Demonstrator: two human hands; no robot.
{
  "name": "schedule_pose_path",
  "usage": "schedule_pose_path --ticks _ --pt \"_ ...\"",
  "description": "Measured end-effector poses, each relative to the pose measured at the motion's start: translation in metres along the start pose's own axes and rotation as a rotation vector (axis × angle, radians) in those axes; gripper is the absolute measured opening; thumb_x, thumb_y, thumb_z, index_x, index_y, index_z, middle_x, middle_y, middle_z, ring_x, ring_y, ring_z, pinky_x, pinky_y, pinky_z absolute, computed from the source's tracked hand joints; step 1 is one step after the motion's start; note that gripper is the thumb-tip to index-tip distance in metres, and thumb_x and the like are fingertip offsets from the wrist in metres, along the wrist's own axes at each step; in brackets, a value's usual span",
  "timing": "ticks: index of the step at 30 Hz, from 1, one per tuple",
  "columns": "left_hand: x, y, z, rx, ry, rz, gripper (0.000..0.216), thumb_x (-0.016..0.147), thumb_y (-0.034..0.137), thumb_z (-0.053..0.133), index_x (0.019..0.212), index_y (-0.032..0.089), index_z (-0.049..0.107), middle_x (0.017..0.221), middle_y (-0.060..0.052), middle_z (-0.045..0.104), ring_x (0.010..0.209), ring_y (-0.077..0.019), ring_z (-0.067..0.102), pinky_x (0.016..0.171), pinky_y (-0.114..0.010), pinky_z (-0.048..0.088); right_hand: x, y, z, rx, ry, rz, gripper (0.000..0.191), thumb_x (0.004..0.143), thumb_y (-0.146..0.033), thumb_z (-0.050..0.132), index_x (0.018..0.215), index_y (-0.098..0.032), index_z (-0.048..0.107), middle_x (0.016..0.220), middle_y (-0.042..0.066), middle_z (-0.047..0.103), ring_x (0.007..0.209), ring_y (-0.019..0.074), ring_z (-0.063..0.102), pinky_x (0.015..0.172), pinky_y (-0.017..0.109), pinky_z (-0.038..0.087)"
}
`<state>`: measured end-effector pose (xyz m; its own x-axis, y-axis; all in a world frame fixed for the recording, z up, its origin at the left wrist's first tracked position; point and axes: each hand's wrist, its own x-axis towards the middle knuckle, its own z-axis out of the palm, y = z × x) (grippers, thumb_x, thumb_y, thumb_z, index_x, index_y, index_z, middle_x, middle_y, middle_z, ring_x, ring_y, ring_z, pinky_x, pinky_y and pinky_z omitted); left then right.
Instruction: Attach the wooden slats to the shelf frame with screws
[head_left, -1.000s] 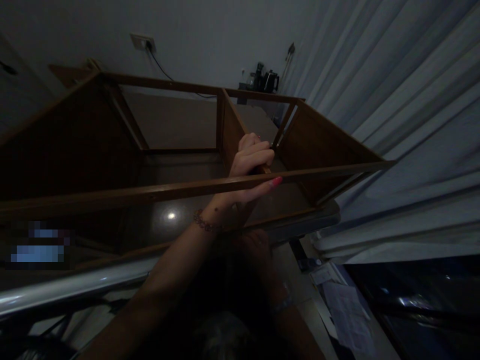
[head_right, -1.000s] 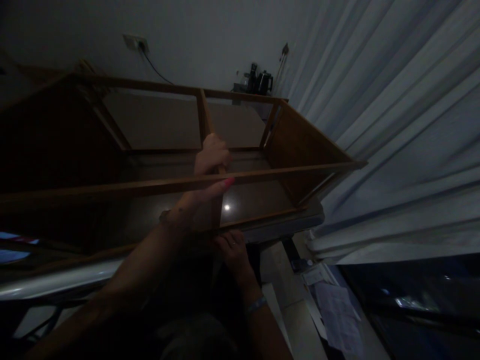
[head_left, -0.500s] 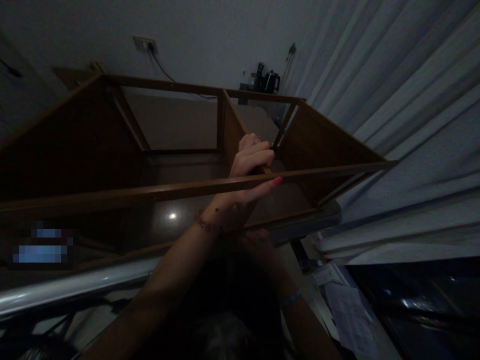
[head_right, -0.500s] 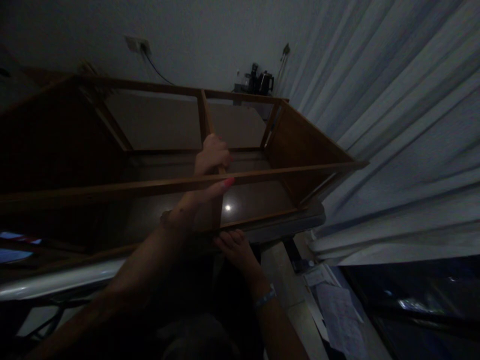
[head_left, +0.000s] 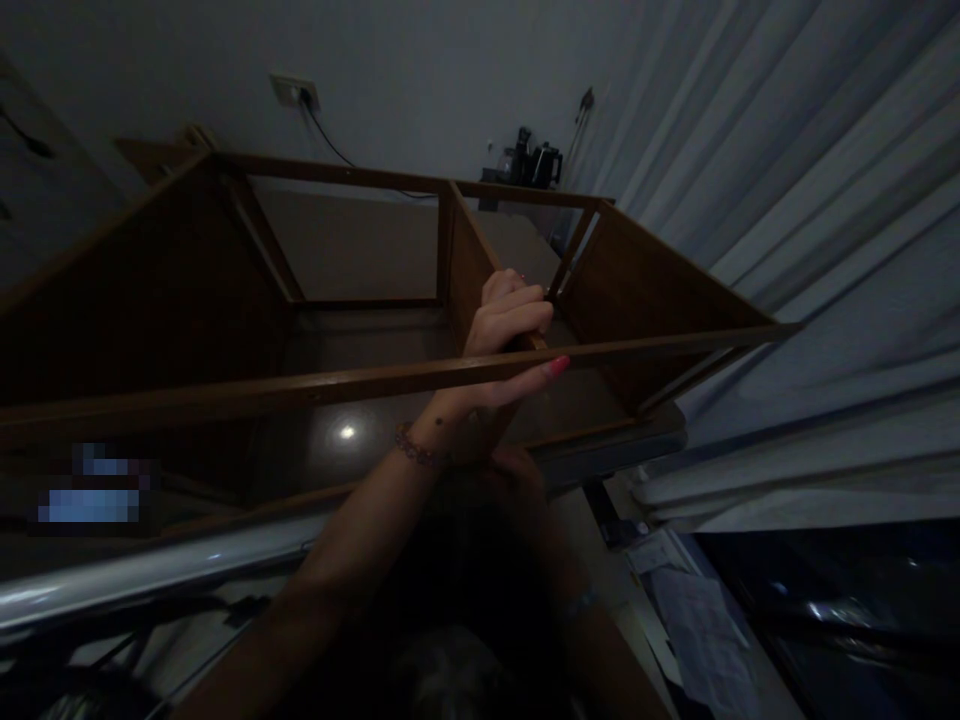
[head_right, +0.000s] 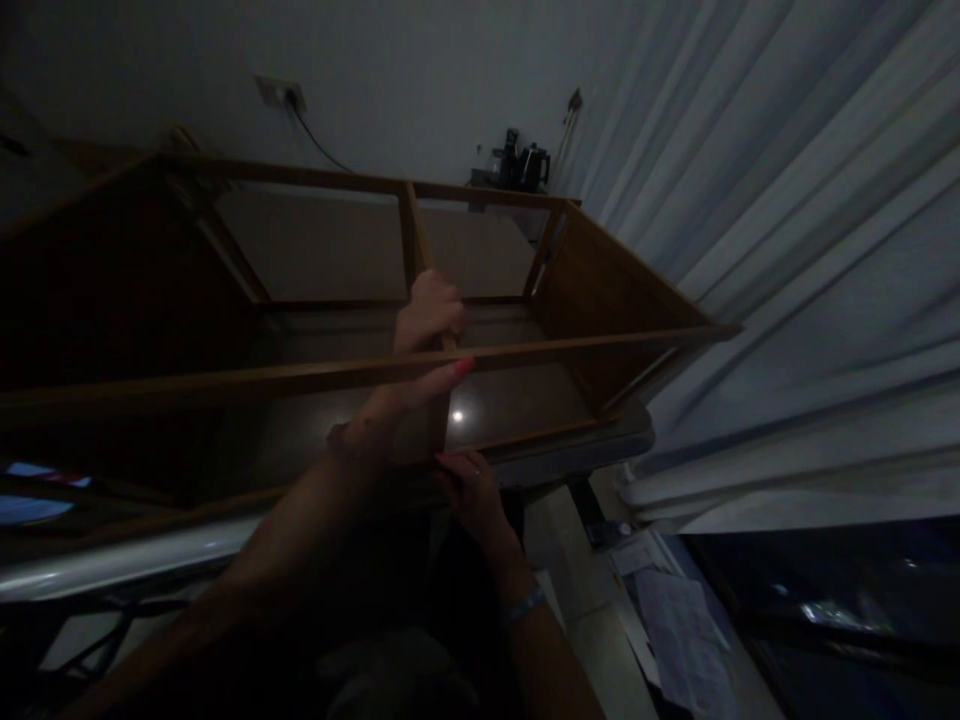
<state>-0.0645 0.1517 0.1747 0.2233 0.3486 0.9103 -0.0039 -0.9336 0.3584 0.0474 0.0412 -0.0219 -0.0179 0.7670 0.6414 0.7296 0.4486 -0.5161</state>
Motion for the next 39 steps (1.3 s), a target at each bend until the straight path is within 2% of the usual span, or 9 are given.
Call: schedule_pose_path --ticks 4,8,12,16,22,27,30,36,39 --pt "0.0 0.01 -0.002 -0.003 0.017 -0.063 0.035 0.093 0.053 0.037 0.076 0.026 0.051 0.078 -0.001 0.055 0.091 -0.022 0.055 0.103 -0.053 0.037 -0.008 -0.001 -0.003 -0.014 0.148 0.116 0.026 0.087 -0.036 0.061 0.105 -0.021 0.05 0.091 0.004 0.06 0.084 0.017 0.058 0.071 0.031 0.05" --pt "0.001 0.004 0.001 -0.02 0.019 -0.025 0.037 0.088 0.057 0.044 0.071 0.024 0.048 0.072 0.0 0.052 0.085 -0.0211 0.054 0.099 -0.052 0.04 -0.011 -0.006 -0.003 -0.228 0.235 0.211 0.027 0.08 -0.043 0.068 0.089 -0.021 0.054 0.082 0.003 0.059 0.084 0.0198 0.053 0.078 0.035 0.043" --pt "0.002 -0.005 0.003 -0.021 0.039 -0.016 0.04 0.088 0.059 0.043 0.07 0.024 0.047 0.07 0.001 0.049 0.082 -0.0199 0.053 0.094 -0.049 0.041 -0.013 -0.011 -0.002 -0.384 0.212 0.237 0.026 0.08 -0.045 0.068 0.079 -0.021 0.058 0.086 0.005 0.06 0.088 0.022 0.05 0.084 0.039 0.036" --pt "0.004 -0.018 0.005 -0.037 -0.002 0.074 0.046 0.086 0.064 0.04 0.066 0.023 0.042 0.065 0.002 0.044 0.074 -0.0185 0.05 0.085 -0.046 0.043 -0.012 -0.02 -0.003 -0.413 0.097 0.254 0.023 0.082 -0.044 0.067 0.073 -0.023 0.063 0.086 0.003 0.062 0.091 0.0214 0.052 0.085 0.037 0.033" --pt "0.004 -0.037 0.013 -0.005 0.009 0.117 0.052 0.084 0.07 0.036 0.063 0.023 0.042 0.062 0.002 0.042 0.067 -0.0177 0.045 0.079 -0.045 0.041 -0.009 -0.031 -0.002 -0.289 0.076 0.326 0.032 0.093 -0.046 0.051 0.08 -0.019 0.063 0.072 0.0 0.065 0.07 0.0143 0.057 0.072 0.029 0.035" --pt "0.003 -0.039 0.014 0.027 0.01 0.166 0.049 0.087 0.064 0.038 0.063 0.021 0.041 0.063 0.003 0.045 0.066 -0.0158 0.043 0.078 -0.04 0.037 -0.011 -0.033 0.0 -0.379 0.058 0.304 0.043 0.095 -0.051 0.043 0.073 -0.019 0.06 0.067 0.001 0.066 0.065 0.0148 0.059 0.07 0.028 0.036" --pt "0.003 -0.04 0.014 0.019 0.027 0.189 0.049 0.087 0.063 0.038 0.063 0.021 0.04 0.063 0.003 0.043 0.065 -0.0153 0.042 0.076 -0.038 0.035 -0.009 -0.037 0.001 -0.382 0.021 0.308 0.043 0.096 -0.05 0.04 0.077 -0.019 0.062 0.068 0.002 0.068 0.063 0.0143 0.061 0.066 0.027 0.037" --pt "0.002 -0.043 0.015 0.035 0.028 0.198 0.048 0.087 0.064 0.039 0.066 0.021 0.042 0.063 0.004 0.041 0.065 -0.0147 0.042 0.079 -0.039 0.036 -0.005 -0.047 0.005 -0.351 0.07 0.345 0.04 0.098 -0.046 0.036 0.109 -0.015 0.06 0.087 0.008 0.072 0.072 0.0175 0.066 0.064 0.027 0.045" --pt "0.002 -0.044 0.015 0.019 0.04 0.211 0.047 0.087 0.063 0.041 0.067 0.021 0.042 0.064 0.004 0.043 0.064 -0.0143 0.043 0.08 -0.04 0.037 -0.004 -0.046 0.007 -0.393 0.011 0.318 0.036 0.1 -0.04 0.034 0.11 -0.017 0.06 0.085 0.008 0.072 0.071 0.0183 0.066 0.063 0.027 0.045"
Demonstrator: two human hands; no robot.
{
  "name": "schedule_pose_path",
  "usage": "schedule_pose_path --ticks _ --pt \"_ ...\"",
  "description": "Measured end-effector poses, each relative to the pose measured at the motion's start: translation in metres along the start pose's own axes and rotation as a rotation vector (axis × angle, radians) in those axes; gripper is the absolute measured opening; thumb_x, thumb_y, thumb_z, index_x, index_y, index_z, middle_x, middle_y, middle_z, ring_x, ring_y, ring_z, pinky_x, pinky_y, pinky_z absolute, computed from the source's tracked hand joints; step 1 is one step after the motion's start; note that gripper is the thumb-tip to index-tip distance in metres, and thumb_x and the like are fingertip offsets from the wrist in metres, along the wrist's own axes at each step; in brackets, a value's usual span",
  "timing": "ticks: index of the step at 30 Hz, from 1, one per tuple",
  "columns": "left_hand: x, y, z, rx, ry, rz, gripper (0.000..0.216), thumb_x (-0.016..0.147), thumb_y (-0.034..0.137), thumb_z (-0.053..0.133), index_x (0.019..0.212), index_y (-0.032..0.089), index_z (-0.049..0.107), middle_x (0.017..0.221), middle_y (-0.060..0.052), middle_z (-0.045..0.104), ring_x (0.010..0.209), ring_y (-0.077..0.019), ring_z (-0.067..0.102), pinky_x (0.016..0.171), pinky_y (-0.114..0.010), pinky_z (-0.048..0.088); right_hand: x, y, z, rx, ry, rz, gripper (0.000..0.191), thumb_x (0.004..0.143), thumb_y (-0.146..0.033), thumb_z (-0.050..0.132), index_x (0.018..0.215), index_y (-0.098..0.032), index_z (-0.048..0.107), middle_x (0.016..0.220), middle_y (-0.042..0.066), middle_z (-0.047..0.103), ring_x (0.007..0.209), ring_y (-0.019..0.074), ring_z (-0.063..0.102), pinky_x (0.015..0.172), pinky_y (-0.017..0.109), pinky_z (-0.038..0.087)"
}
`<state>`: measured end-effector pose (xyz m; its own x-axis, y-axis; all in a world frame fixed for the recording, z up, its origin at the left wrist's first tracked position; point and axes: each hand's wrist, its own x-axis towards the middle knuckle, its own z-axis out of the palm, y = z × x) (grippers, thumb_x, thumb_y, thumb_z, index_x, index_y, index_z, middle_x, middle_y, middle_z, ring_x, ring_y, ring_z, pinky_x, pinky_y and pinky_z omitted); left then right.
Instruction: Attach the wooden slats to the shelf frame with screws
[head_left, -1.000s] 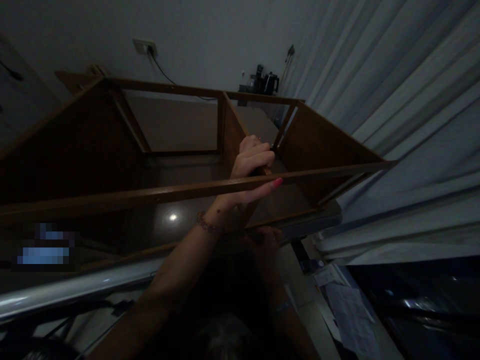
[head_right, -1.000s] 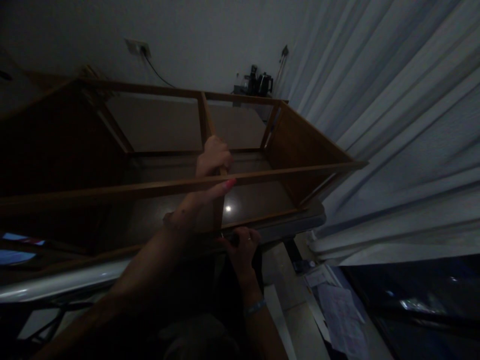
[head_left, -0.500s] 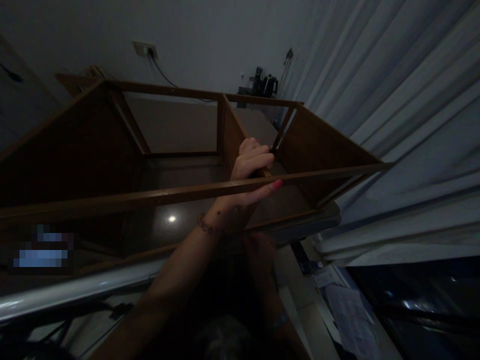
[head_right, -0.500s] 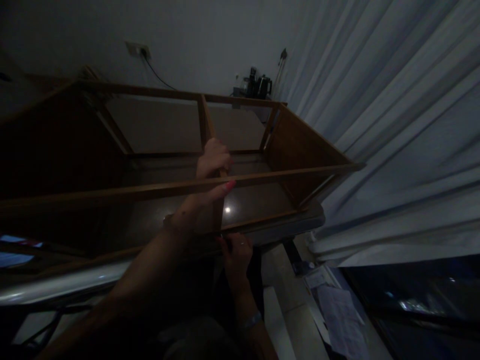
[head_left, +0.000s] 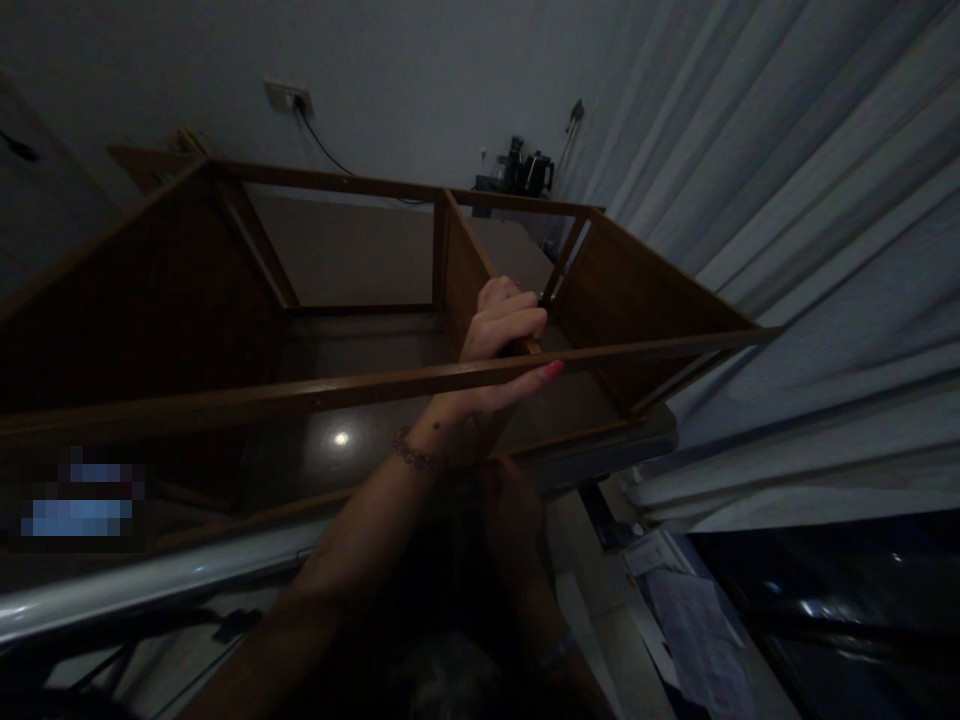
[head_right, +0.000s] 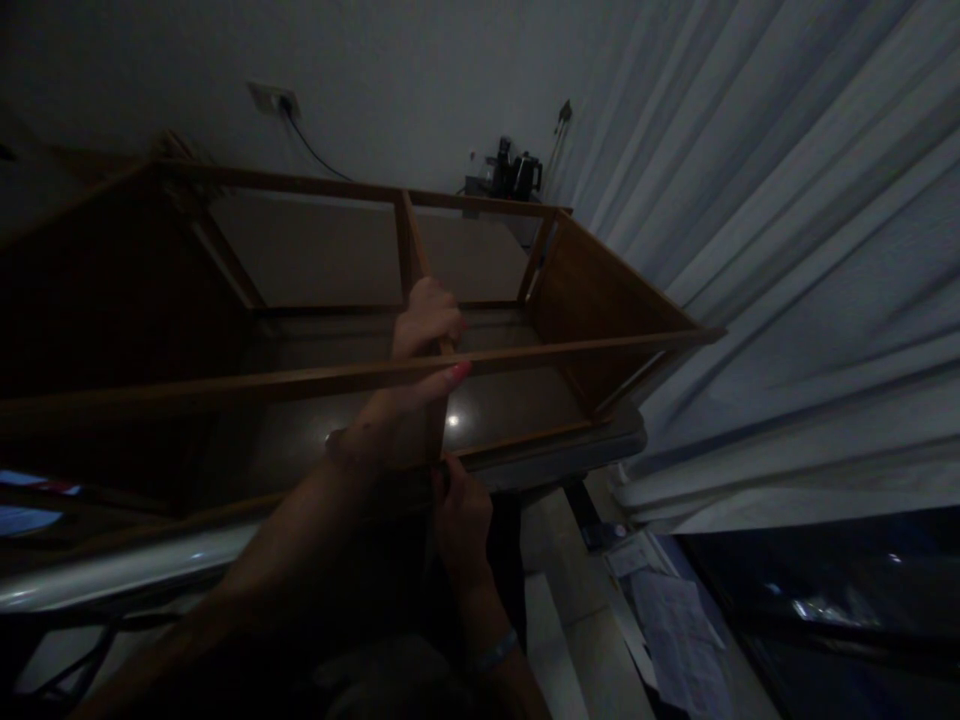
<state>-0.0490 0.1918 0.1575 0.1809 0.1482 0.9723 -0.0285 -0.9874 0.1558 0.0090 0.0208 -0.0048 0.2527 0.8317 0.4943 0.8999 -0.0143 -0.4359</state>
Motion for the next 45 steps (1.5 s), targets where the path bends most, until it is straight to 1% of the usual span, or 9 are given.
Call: schedule_pose_path --ticks 8,12,15,21,24,34,40,43,45 --pt "0.002 0.014 -0.005 0.024 -0.048 -0.098 0.049 0.087 0.067 0.035 0.068 0.023 0.045 0.066 0.002 0.043 0.071 -0.0172 0.047 0.087 -0.046 0.04 0.006 0.023 0.005 -0.121 -0.08 -0.272 0.035 0.1 -0.029 0.032 0.122 -0.014 0.055 0.071 0.006 0.068 0.058 0.0172 0.06 0.058 0.028 0.045" --pt "0.005 0.032 -0.009 -0.008 -0.008 -0.169 0.043 0.09 0.063 0.035 0.073 0.025 0.047 0.072 0.0 0.048 0.081 -0.0196 0.051 0.093 -0.049 0.039 0.006 0.025 0.005 -0.209 -0.085 -0.378 0.029 0.097 -0.02 0.035 0.109 -0.018 0.062 0.071 0.005 0.066 0.061 0.0164 0.059 0.059 0.028 0.041" --pt "0.006 0.037 -0.011 -0.035 -0.005 -0.156 0.042 0.089 0.063 0.037 0.074 0.025 0.047 0.072 0.001 0.049 0.082 -0.0199 0.053 0.097 -0.051 0.038 0.006 0.021 0.002 -0.222 -0.109 -0.408 0.027 0.095 -0.015 0.04 0.1 -0.022 0.066 0.066 0.003 0.062 0.063 0.0162 0.058 0.06 0.029 0.038" --pt "0.005 0.025 -0.01 -0.054 -0.022 -0.171 0.043 0.088 0.063 0.039 0.072 0.024 0.048 0.071 0.001 0.05 0.083 -0.0204 0.054 0.1 -0.053 0.035 0.007 0.023 -0.004 -0.246 -0.146 -0.44 0.023 0.098 -0.025 0.043 0.108 -0.022 0.064 0.075 0.003 0.065 0.07 0.0153 0.058 0.068 0.029 0.037" --pt "0.005 0.02 -0.009 -0.053 -0.056 -0.147 0.046 0.086 0.066 0.039 0.069 0.025 0.048 0.069 0.0 0.05 0.082 -0.0213 0.054 0.101 -0.054 0.036 0.004 0.027 -0.002 -0.225 -0.201 -0.433 0.028 0.096 -0.019 0.041 0.115 -0.023 0.061 0.076 0.004 0.065 0.071 0.0172 0.059 0.068 0.031 0.039" --pt "0.01 0.051 -0.017 -0.004 -0.038 -0.217 0.04 0.09 0.059 0.037 0.073 0.025 0.049 0.075 -0.001 0.053 0.085 -0.022 0.052 0.097 -0.052 0.037 -0.002 0.02 0.008 0.073 -0.184 -0.17 0.033 0.098 -0.026 0.032 0.114 -0.023 0.061 0.086 0.006 0.07 0.076 0.0183 0.065 0.069 0.03 0.049" --pt "0.008 0.018 -0.009 -0.035 -0.081 -0.115 0.047 0.086 0.064 0.041 0.065 0.022 0.039 0.062 0.002 0.042 0.07 -0.0183 0.045 0.08 -0.043 0.039 -0.009 -0.005 0.016 0.404 0.053 0.199 0.033 0.099 -0.036 0.031 0.118 -0.016 0.049 0.102 0.014 0.066 0.09 0.0193 0.066 0.071 0.03 0.052" --pt "0.005 0.005 -0.003 -0.033 -0.083 -0.046 0.048 0.084 0.066 0.04 0.064 0.022 0.04 0.06 0.002 0.041 0.067 -0.0178 0.044 0.077 -0.043 0.038 -0.014 -0.02 0.021 0.589 0.115 0.4 0.034 0.099 -0.037 0.035 0.126 -0.015 0.034 0.098 0.011 0.066 0.08 0.0156 0.066 0.064 0.026 0.05" --pt "0.002 0.002 0.0 -0.006 -0.082 -0.073 0.048 0.084 0.067 0.038 0.065 0.023 0.043 0.061 0.002 0.043 0.069 -0.019 0.046 0.082 -0.047 0.037 -0.016 -0.023 0.024 0.522 0.15 0.399 0.031 0.098 -0.039 0.037 0.12 -0.017 0.037 0.092 0.008 0.065 0.075 0.015 0.064 0.062 0.026 0.048"
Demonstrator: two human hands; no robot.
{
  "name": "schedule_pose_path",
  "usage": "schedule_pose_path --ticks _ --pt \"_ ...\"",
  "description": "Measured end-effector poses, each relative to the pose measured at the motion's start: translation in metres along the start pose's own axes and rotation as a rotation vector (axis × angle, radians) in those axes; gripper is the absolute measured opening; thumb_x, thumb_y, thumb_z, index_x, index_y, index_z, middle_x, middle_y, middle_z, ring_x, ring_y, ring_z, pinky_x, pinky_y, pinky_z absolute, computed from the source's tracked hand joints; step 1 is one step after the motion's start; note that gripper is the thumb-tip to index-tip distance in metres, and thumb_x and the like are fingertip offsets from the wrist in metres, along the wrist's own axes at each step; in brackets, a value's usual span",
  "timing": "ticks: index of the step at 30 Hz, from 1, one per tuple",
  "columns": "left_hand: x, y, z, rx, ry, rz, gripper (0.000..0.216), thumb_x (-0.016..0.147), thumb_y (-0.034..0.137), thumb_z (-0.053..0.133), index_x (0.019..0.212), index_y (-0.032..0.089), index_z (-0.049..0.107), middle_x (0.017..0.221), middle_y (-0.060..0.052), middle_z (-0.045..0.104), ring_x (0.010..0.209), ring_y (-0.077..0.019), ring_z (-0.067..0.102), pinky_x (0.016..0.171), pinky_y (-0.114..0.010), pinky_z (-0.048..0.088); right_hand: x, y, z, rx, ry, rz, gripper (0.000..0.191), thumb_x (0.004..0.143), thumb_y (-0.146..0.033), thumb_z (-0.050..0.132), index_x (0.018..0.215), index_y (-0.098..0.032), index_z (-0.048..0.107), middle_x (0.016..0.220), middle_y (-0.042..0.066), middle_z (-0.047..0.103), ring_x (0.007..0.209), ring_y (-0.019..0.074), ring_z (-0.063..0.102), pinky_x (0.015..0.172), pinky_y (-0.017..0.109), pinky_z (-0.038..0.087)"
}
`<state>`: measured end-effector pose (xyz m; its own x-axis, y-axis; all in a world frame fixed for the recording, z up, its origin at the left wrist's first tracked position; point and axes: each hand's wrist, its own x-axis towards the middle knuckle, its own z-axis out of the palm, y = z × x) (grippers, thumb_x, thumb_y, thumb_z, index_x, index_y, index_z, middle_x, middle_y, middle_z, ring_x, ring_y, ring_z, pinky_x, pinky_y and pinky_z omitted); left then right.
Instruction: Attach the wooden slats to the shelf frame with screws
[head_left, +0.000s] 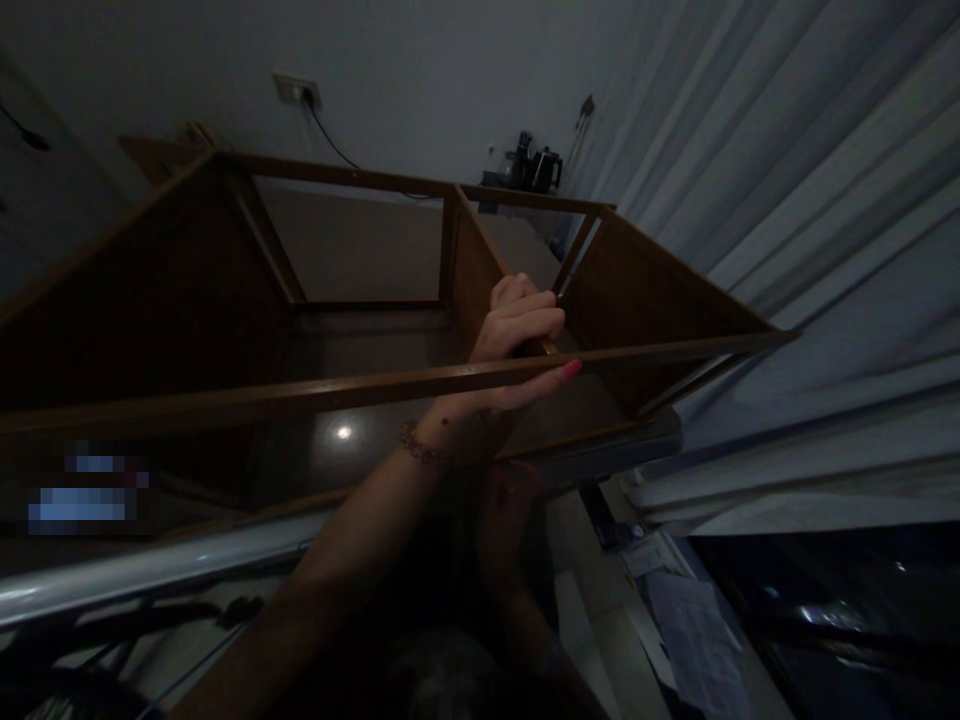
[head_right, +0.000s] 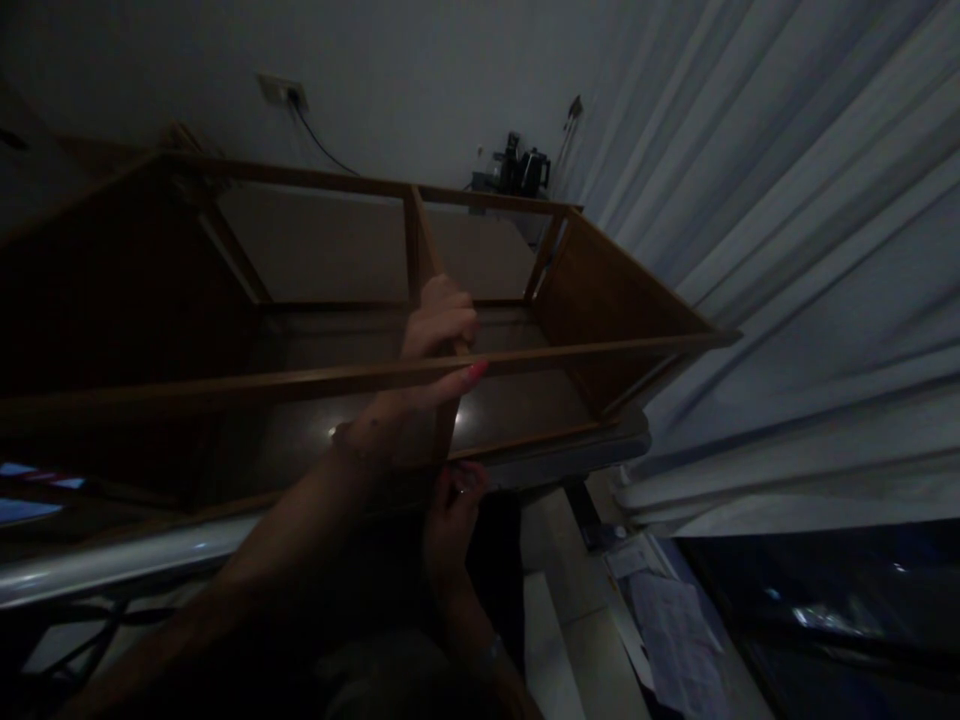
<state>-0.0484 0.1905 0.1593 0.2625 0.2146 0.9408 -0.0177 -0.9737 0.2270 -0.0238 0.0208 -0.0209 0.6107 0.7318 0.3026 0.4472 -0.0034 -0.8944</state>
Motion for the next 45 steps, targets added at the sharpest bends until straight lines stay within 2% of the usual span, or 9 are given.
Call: schedule_pose_path --ticks 6,12,18,22,28,32,36,41,45 --pt "-0.003 -0.001 0.004 0.059 -0.052 -0.066 0.047 0.083 0.068 0.036 0.064 0.026 0.047 0.065 -0.001 0.048 0.076 -0.0223 0.049 0.1 -0.056 0.027 0.012 0.018 -0.015 -0.307 -0.003 -0.253 0.037 0.09 -0.053 0.05 0.074 -0.021 0.055 0.068 0.003 0.057 0.07 0.0192 0.053 0.07 0.034 0.039" --pt "0.002 0.006 -0.003 -0.067 -0.003 -0.038 0.047 0.084 0.066 0.039 0.065 0.023 0.038 0.064 0.001 0.044 0.073 -0.0203 0.048 0.091 -0.051 0.037 0.024 0.031 -0.037 -0.566 -0.111 -0.703 0.017 0.094 -0.033 0.052 0.091 -0.028 0.068 0.081 0.003 0.065 0.079 0.0178 0.053 0.077 0.035 0.035" --pt "0.004 0.011 -0.005 -0.047 -0.029 -0.047 0.05 0.084 0.071 0.034 0.065 0.024 0.039 0.064 0.001 0.044 0.073 -0.0201 0.049 0.09 -0.048 0.038 0.036 0.035 -0.047 -0.52 -0.293 -0.858 0.018 0.092 -0.023 0.055 0.107 -0.025 0.065 0.094 0.003 0.067 0.088 0.0174 0.055 0.086 0.033 0.04" --pt "0.004 0.012 -0.005 -0.029 -0.018 -0.061 0.052 0.083 0.072 0.032 0.064 0.024 0.04 0.064 0.0 0.045 0.073 -0.0208 0.05 0.093 -0.049 0.038 0.045 0.031 -0.056 -0.53 -0.459 -0.89 0.025 0.092 -0.02 0.055 0.115 -0.025 0.062 0.102 0.004 0.067 0.096 0.0178 0.056 0.091 0.034 0.041" --pt "0.005 0.013 -0.006 -0.049 -0.012 -0.07 0.049 0.085 0.068 0.037 0.064 0.023 0.04 0.063 0.001 0.046 0.073 -0.0202 0.051 0.09 -0.05 0.04 0.048 0.02 -0.057 -0.511 -0.492 -0.765 0.025 0.09 -0.023 0.058 0.115 -0.029 0.063 0.103 0.004 0.067 0.097 0.0192 0.055 0.089 0.036 0.042" --pt "0.003 0.013 -0.007 -0.031 -0.018 -0.072 0.049 0.085 0.067 0.037 0.064 0.023 0.042 0.065 0.0 0.048 0.076 -0.0203 0.052 0.092 -0.051 0.041 0.048 0.024 -0.041 -0.329 -0.419 -0.697 0.016 0.092 -0.023 0.053 0.101 -0.027 0.066 0.089 0.002 0.068 0.087 0.0168 0.059 0.083 0.033 0.045" --pt "0.002 0.024 -0.01 -0.011 0.011 -0.108 0.047 0.086 0.066 0.038 0.067 0.024 0.044 0.068 0.0 0.049 0.08 -0.021 0.053 0.095 -0.052 0.039 0.047 0.029 -0.03 -0.266 -0.33 -0.602 0.017 0.094 -0.025 0.048 0.105 -0.021 0.06 0.1 0.007 0.066 0.093 0.0179 0.06 0.08 0.033 0.049" --pt "0.004 0.037 -0.014 -0.02 0.036 -0.142 0.045 0.088 0.063 0.038 0.067 0.024 0.044 0.071 -0.001 0.051 0.082 -0.0213 0.053 0.094 -0.05 0.04 0.05 0.034 -0.035 -0.216 -0.278 -0.54 0.018 0.092 -0.032 0.051 0.106 -0.021 0.056 0.095 0.006 0.066 0.087 0.0172 0.062 0.076 0.032 0.05" --pt "0.006 0.026 -0.012 -0.044 -0.003 -0.097 0.047 0.086 0.064 0.04 0.064 0.023 0.04 0.066 0.0 0.048 0.076 -0.0201 0.052 0.091 -0.05 0.042 0.056 0.037 -0.044 -0.249 -0.251 -0.527 0.018 0.086 -0.036 0.061 0.098 -0.023 0.059 0.087 0.005 0.066 0.083 0.0201 0.06 0.075 0.036 0.047"
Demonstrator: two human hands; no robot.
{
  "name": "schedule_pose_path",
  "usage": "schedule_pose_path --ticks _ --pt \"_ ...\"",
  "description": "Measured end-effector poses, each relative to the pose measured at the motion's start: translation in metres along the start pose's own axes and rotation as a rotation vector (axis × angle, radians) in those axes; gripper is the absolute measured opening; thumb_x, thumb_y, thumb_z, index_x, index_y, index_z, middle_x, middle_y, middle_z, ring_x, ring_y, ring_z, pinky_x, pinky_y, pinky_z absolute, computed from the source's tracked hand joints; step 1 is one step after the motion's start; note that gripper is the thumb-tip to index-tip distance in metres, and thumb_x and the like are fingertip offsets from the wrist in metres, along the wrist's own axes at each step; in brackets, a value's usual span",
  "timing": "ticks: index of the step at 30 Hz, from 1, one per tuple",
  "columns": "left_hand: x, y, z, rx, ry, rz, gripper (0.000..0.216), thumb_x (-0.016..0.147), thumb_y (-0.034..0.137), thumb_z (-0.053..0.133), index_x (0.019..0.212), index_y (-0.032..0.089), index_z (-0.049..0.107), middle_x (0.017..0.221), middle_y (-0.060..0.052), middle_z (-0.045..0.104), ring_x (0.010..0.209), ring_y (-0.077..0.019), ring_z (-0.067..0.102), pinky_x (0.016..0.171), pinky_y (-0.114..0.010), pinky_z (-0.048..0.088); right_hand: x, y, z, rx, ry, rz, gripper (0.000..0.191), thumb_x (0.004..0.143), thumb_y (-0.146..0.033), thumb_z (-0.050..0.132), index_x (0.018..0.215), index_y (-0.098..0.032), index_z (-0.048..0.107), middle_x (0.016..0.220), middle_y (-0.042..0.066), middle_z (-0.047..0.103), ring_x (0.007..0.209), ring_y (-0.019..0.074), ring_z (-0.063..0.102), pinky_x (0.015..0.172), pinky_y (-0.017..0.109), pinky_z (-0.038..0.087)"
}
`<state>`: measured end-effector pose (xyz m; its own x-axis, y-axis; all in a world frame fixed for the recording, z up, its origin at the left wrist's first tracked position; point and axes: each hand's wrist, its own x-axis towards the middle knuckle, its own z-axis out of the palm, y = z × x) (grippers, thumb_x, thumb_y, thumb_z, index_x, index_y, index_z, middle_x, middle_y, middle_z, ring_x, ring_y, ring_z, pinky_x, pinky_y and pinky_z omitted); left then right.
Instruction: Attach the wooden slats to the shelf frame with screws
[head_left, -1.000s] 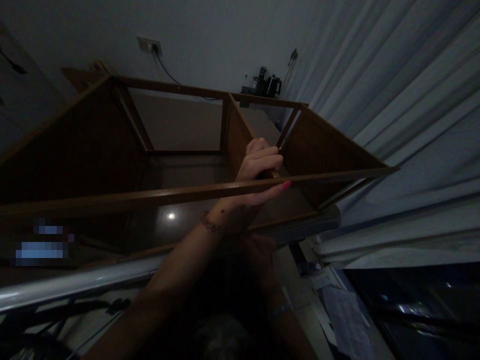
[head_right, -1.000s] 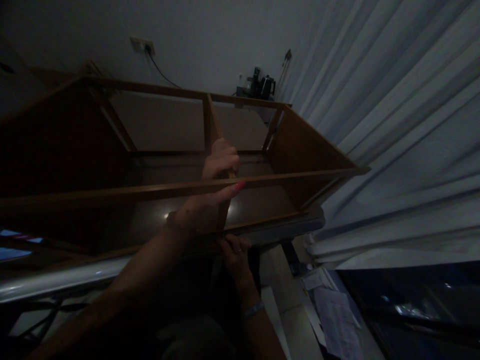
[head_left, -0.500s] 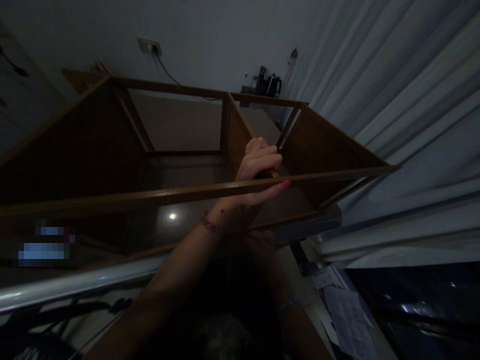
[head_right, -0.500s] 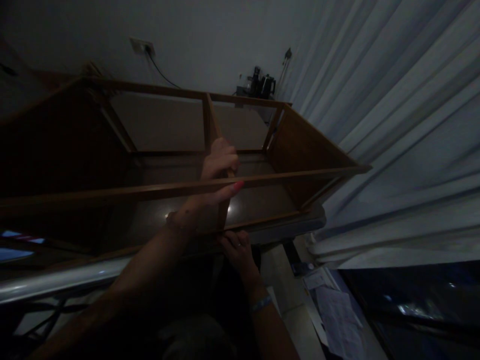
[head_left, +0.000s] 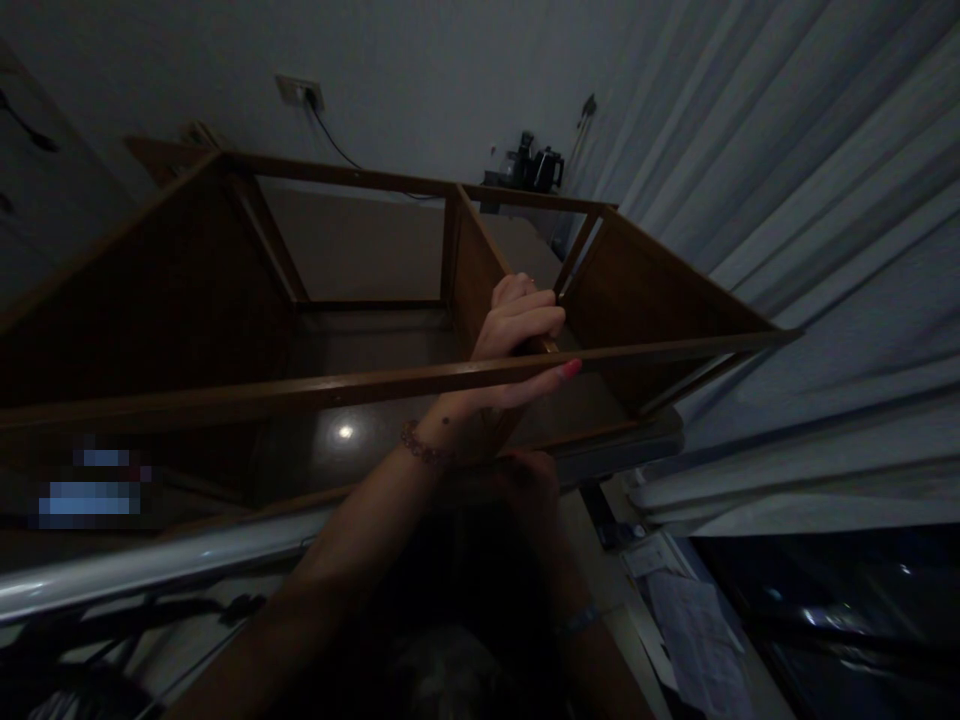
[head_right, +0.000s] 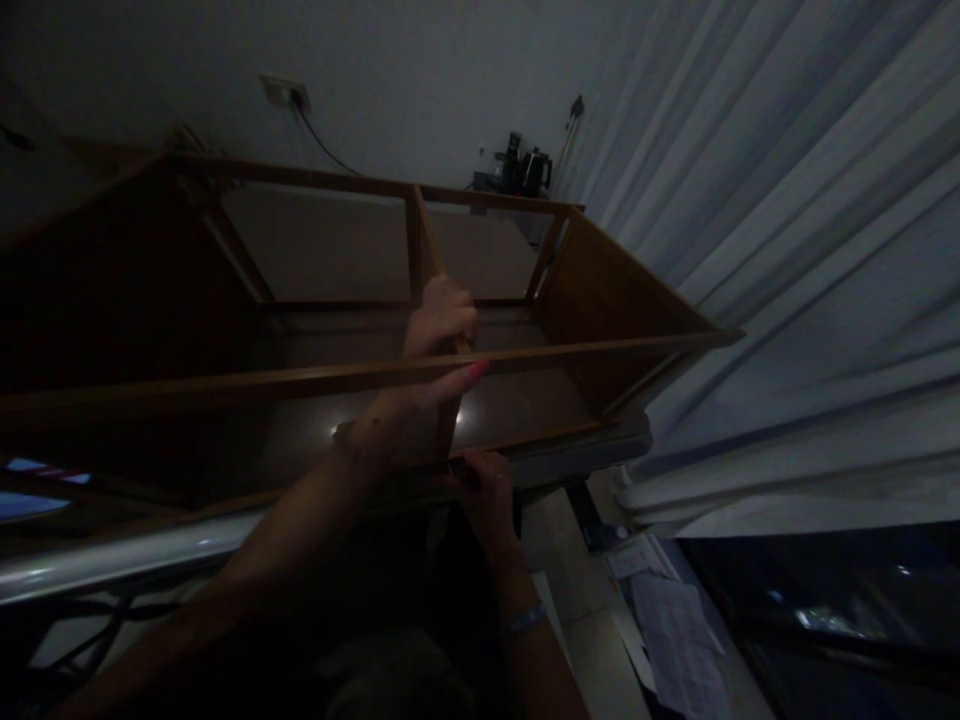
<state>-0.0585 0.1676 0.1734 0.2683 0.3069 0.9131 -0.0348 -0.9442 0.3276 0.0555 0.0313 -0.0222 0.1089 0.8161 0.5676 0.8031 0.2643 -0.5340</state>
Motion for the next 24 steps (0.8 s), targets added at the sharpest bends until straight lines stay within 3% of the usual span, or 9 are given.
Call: schedule_pose_path --ticks 5,10,15,19,24 --pt "0.0 -0.011 0.003 -0.03 0.0 0.046 0.047 0.086 0.064 0.041 0.063 0.022 0.039 0.064 0.001 0.046 0.075 -0.0197 0.051 0.093 -0.051 0.04 0.003 -0.001 -0.006 -0.263 0.119 -0.081 0.031 0.087 -0.052 0.057 0.091 -0.021 0.057 0.08 0.004 0.063 0.078 0.0211 0.054 0.075 0.036 0.04" --pt "-0.001 -0.002 0.0 0.002 0.006 0.002 0.046 0.087 0.063 0.041 0.065 0.022 0.041 0.067 0.001 0.048 0.077 -0.0191 0.052 0.092 -0.049 0.042 0.004 -0.007 -0.01 -0.45 0.103 -0.132 0.035 0.088 -0.055 0.053 0.081 -0.021 0.059 0.082 0.006 0.062 0.081 0.0224 0.05 0.074 0.036 0.034" --pt "0.0 -0.002 -0.001 -0.005 -0.01 0.019 0.047 0.086 0.063 0.044 0.063 0.022 0.04 0.064 0.002 0.046 0.072 -0.0183 0.051 0.089 -0.048 0.043 0.0 -0.007 -0.01 -0.403 0.129 -0.191 0.02 0.089 -0.043 0.059 0.086 -0.024 0.062 0.083 0.003 0.066 0.079 0.0197 0.052 0.077 0.035 0.034" --pt "-0.001 0.01 -0.001 0.0 0.049 -0.021 0.043 0.087 0.06 0.044 0.066 0.023 0.043 0.068 0.001 0.048 0.078 -0.0197 0.053 0.092 -0.049 0.042 -0.002 -0.004 -0.007 -0.319 0.126 -0.28 0.013 0.087 -0.031 0.064 0.097 -0.023 0.061 0.079 0.001 0.068 0.075 0.0176 0.056 0.079 0.035 0.037" --pt "-0.003 0.027 -0.004 0.002 0.088 -0.08 0.037 0.091 0.056 0.041 0.072 0.025 0.048 0.075 -0.001 0.052 0.086 -0.0211 0.054 0.097 -0.05 0.039 -0.004 0.002 -0.007 -0.243 0.121 -0.343 0.007 0.093 -0.026 0.055 0.091 -0.023 0.061 0.079 0.001 0.068 0.074 0.0145 0.059 0.074 0.029 0.043"
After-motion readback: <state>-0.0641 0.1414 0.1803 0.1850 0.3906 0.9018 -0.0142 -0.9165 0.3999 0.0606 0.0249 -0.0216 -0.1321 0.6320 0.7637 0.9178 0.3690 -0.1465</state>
